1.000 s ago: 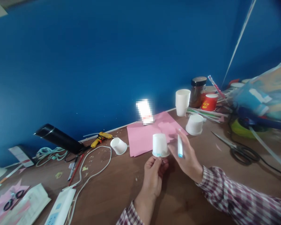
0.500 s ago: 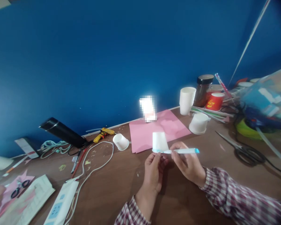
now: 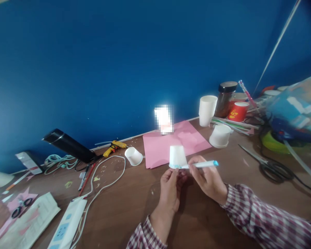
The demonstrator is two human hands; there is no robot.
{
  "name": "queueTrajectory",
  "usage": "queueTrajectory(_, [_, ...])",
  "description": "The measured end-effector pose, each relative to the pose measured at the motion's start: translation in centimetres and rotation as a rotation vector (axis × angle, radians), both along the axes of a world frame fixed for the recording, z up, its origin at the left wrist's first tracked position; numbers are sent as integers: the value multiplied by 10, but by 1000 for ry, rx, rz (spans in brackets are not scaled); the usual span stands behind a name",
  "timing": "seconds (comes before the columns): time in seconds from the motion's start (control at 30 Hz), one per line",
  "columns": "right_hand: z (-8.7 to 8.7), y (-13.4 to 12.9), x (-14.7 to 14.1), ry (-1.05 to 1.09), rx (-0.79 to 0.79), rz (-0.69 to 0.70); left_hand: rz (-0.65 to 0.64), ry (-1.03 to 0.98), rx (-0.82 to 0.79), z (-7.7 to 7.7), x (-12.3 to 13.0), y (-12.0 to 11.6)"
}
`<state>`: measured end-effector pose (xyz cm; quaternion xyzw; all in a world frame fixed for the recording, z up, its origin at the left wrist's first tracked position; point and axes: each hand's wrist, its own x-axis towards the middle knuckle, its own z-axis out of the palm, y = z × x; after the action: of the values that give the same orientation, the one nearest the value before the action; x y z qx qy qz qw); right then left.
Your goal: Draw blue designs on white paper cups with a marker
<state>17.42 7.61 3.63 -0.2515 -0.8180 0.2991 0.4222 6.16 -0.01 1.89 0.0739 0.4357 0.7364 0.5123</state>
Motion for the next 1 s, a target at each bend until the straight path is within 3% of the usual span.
queueTrajectory(1.0, [-3,4,-1,4,33,-84,-40,26,-2,-2,0,-2])
